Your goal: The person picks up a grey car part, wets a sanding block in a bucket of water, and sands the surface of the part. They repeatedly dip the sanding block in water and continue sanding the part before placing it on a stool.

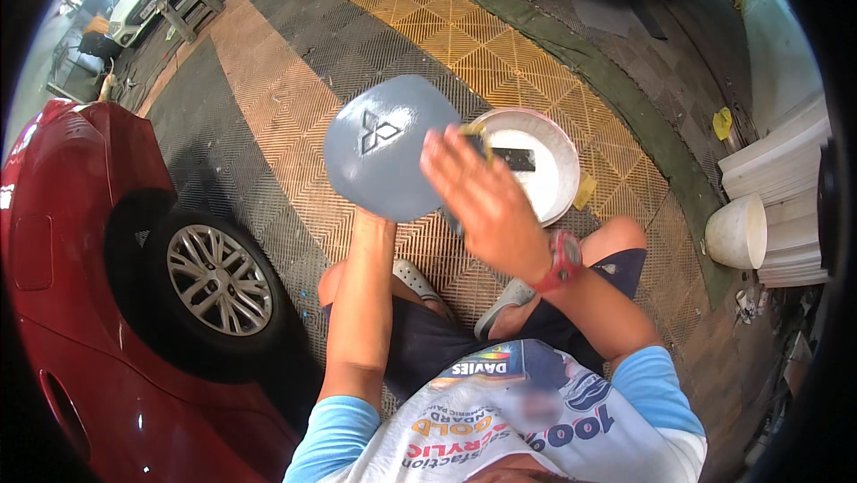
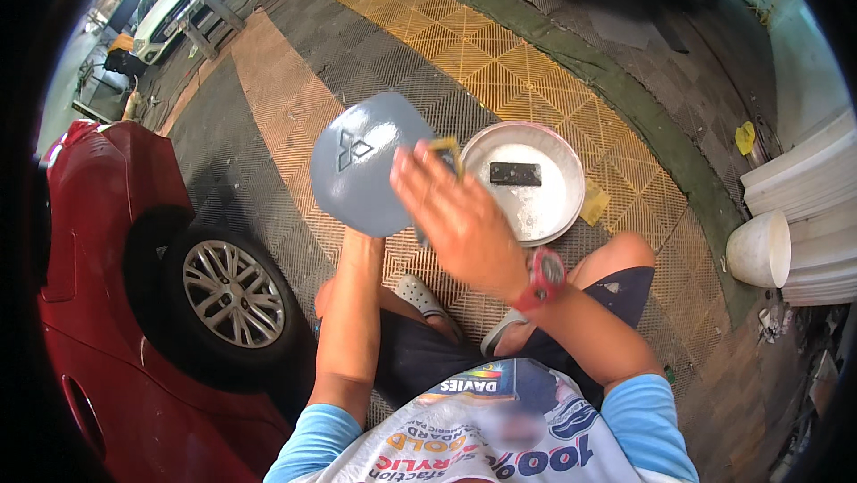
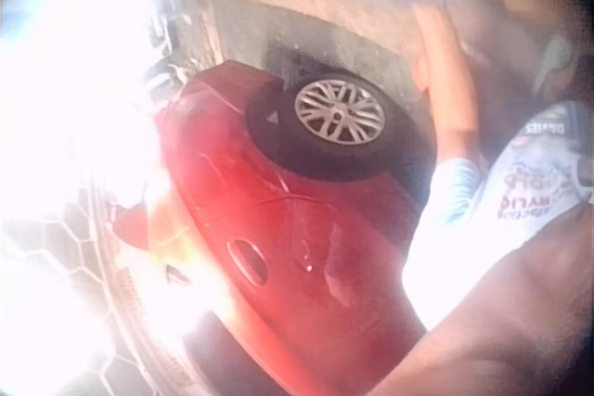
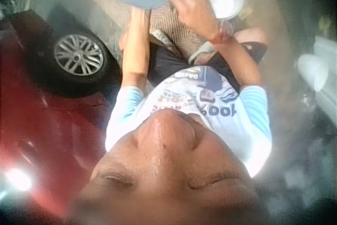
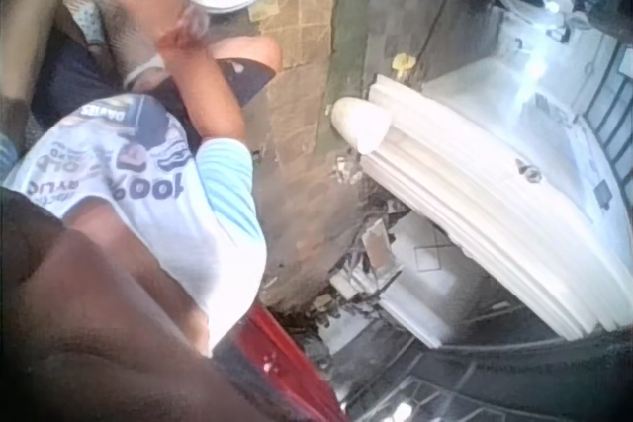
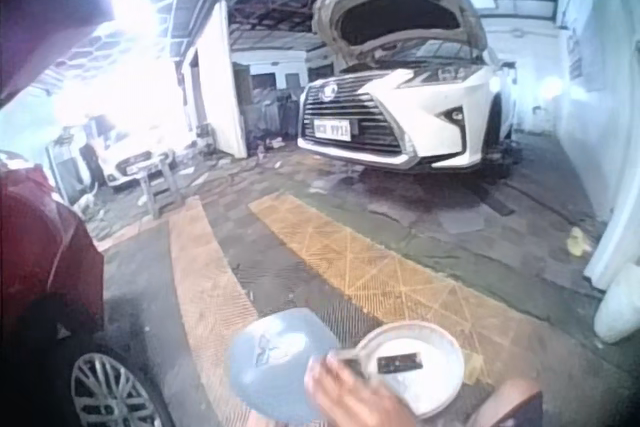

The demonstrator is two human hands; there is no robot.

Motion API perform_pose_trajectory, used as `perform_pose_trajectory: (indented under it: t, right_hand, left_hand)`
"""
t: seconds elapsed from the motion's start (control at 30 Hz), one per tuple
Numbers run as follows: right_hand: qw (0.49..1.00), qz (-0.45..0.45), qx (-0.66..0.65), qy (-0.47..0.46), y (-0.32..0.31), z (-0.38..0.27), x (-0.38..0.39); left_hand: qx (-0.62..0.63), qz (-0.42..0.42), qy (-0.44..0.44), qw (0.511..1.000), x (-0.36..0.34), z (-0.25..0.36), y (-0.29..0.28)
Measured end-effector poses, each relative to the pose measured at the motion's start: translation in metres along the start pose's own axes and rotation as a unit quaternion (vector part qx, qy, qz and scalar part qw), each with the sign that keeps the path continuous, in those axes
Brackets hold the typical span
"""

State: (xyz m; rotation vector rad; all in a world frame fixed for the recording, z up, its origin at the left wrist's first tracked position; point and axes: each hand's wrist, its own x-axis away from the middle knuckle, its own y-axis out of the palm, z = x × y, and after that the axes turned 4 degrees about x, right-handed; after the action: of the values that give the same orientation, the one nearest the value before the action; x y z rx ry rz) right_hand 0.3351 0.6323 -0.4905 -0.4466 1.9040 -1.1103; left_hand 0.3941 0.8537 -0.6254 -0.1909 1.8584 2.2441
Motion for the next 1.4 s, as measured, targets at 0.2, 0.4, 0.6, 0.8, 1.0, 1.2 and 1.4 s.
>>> perform_pose_trajectory:
  t: [0.2,0.4,0.6,0.8,1.0,1.2,1.4]
  right_hand:
    - [0.996,0.038,-0.075,0.021,-0.015,0.002,0.017]
    - [0.964,0.159,-0.183,0.112,0.022,-0.002,0.011]
    - [0.960,0.184,-0.134,0.162,0.028,0.007,0.017]
    - [0.951,0.160,-0.183,0.192,0.040,-0.012,0.030]
    - [0.920,0.240,-0.217,0.221,0.042,-0.008,0.041]
    - [0.932,0.154,-0.239,0.224,0.053,-0.030,0.046]
    - [0.926,0.203,-0.206,0.244,0.048,-0.015,0.031]
  left_hand:
    - [-0.098,0.012,0.012,0.995,0.002,0.007,-0.024]
    - [-0.012,0.005,-0.030,0.999,0.011,-0.003,-0.011]
    - [-0.151,0.026,-0.021,0.988,0.020,-0.004,-0.029]
    - [-0.026,0.069,-0.028,0.997,0.013,-0.017,0.024]
    - [-0.052,0.068,-0.002,0.996,0.015,-0.019,0.006]
    - [-0.059,0.059,0.007,0.997,0.013,-0.020,0.011]
    - [-0.064,0.071,-0.037,0.995,0.018,-0.025,0.001]
